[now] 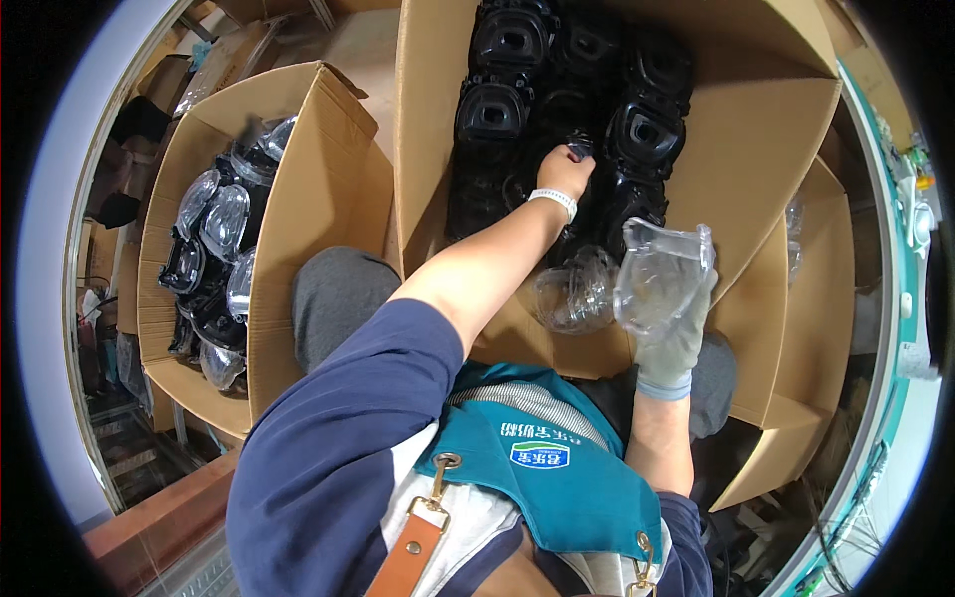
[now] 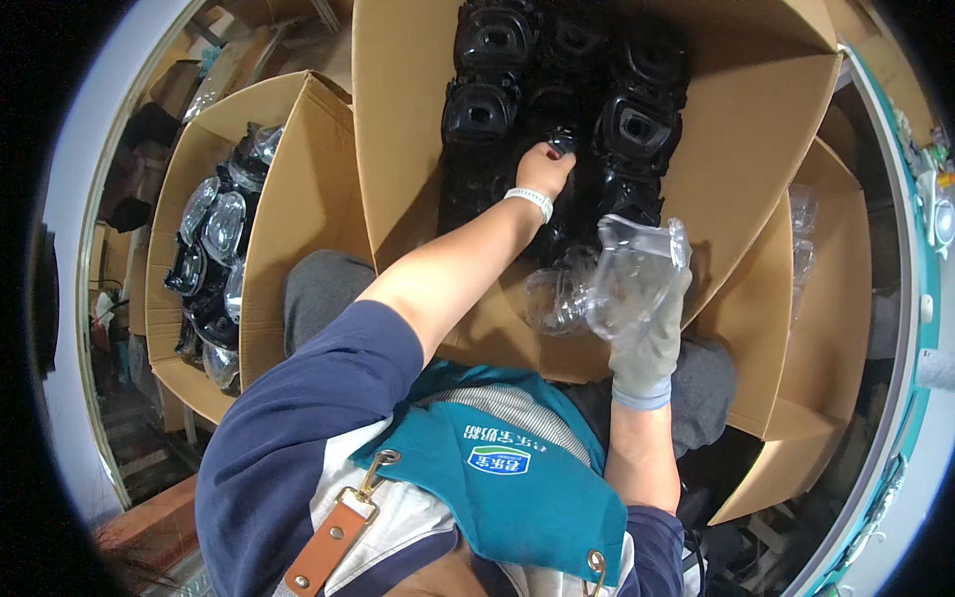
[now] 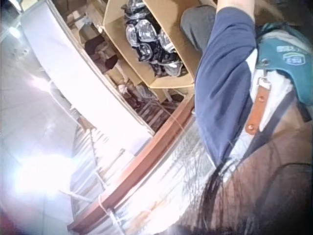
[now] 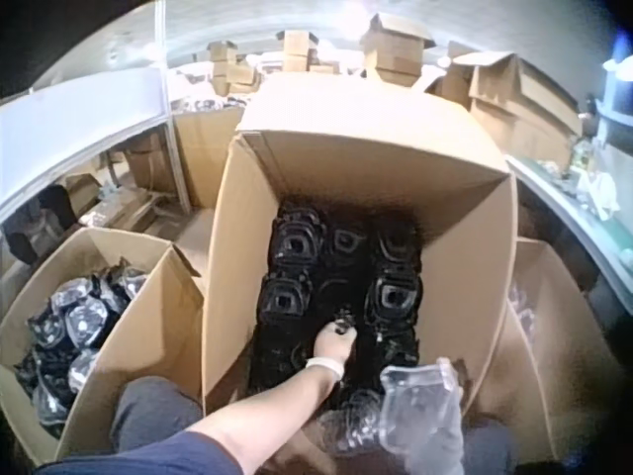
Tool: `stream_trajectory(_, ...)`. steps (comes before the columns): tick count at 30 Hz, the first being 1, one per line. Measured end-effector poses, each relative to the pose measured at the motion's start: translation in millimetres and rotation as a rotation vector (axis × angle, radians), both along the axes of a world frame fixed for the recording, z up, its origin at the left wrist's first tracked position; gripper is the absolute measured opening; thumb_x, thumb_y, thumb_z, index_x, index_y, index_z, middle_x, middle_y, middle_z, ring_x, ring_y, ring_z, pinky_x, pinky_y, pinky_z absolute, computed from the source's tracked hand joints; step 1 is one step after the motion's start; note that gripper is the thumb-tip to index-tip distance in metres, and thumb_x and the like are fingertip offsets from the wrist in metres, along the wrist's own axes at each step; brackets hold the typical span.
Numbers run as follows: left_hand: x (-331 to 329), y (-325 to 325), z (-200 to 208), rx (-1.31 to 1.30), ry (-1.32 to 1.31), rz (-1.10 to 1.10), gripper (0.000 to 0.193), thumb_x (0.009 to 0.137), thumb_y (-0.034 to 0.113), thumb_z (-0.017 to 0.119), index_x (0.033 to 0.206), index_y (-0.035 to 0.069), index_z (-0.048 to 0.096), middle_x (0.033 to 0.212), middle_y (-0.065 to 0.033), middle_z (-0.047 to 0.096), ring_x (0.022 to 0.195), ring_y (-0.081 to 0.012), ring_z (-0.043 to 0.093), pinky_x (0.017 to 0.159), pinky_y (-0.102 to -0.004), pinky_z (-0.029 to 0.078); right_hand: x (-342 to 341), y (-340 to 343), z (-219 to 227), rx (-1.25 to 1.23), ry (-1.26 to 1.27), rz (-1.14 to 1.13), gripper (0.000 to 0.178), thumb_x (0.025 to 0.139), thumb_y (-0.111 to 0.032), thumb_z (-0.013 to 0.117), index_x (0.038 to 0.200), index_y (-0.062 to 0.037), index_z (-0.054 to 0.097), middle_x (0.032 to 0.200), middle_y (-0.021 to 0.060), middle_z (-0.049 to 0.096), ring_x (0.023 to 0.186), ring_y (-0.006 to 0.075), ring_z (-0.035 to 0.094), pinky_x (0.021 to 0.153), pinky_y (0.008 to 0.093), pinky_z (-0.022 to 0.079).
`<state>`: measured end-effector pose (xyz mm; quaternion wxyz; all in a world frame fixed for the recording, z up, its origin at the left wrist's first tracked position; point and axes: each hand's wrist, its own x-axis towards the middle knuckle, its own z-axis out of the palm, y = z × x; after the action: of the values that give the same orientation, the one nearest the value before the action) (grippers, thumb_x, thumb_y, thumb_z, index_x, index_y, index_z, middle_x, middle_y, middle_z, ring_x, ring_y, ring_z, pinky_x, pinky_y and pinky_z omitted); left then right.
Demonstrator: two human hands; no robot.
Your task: The person assembles automotive lights by taking black housings and clear lenses from boxes, attaching each clear lens onto a black housing by hand, and placing the assembled units into a cardboard box.
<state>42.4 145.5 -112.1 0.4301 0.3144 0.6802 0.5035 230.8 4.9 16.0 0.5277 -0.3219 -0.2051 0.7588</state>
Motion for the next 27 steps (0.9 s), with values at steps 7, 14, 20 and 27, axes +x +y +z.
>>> stream_trajectory(7, -9.6, -102.7, 83.7, 0.382, 0.203, -0.362, 0.024, 0.083, 0.026, 0.066, 0.085, 0.002, 0.063, 0.120, -0.0140, 0.046, 0.112, -0.0276, 0.042, 0.095, -0.0372, 0.037, -39.4, 5.2, -28.3, 0.368, -0.498, -0.161, 0.052, 0.098, -0.037, 0.051, 0.141, -0.0128, 0.036, 0.131, 0.0015, 0.049, 0.111, 0.0131, 0.052, 0.081, 0.0250, 0.046)
stream_trajectory(14, -43.9, -181.4, 120.2, 0.775, 0.110, -0.270, 0.054, 0.079, 0.030, 0.070, 0.118, 0.001, 0.046, 0.120, -0.0148, 0.046, 0.120, -0.0264, 0.043, 0.100, -0.0367, 0.037, -112.5, -34.8, -30.0, 0.617, -0.399, -0.051, 0.066, 0.099, -0.036, 0.045, 0.147, -0.0016, 0.017, 0.148, 0.0122, 0.029, 0.131, 0.0241, 0.037, 0.110, 0.0373, 0.028)
stream_trajectory(20, -56.6, -186.6, 115.6, 0.637, 0.530, -0.260, 0.071, 0.074, 0.036, 0.073, 0.133, 0.007, 0.046, 0.137, -0.0230, 0.035, 0.131, -0.0358, 0.033, 0.107, -0.0435, 0.033, -126.9, -45.7, -16.1, 0.568, -0.303, -0.042, 0.073, 0.096, -0.040, 0.052, 0.148, -0.0028, 0.018, 0.143, 0.0118, 0.038, 0.128, 0.0236, 0.041, 0.108, 0.0372, 0.032)
stream_trajectory(27, -62.4, -191.3, 124.2, 0.589, -0.086, -0.377, 0.072, 0.072, 0.039, 0.069, 0.136, 0.012, 0.047, 0.142, -0.0164, 0.028, 0.139, -0.0342, 0.018, 0.113, -0.0442, 0.026, -124.5, -42.8, -4.9, 0.614, -0.387, -0.007, 0.077, 0.092, -0.041, 0.058, 0.147, -0.0029, 0.021, 0.143, 0.0126, 0.038, 0.128, 0.0244, 0.042, 0.108, 0.0367, 0.034)
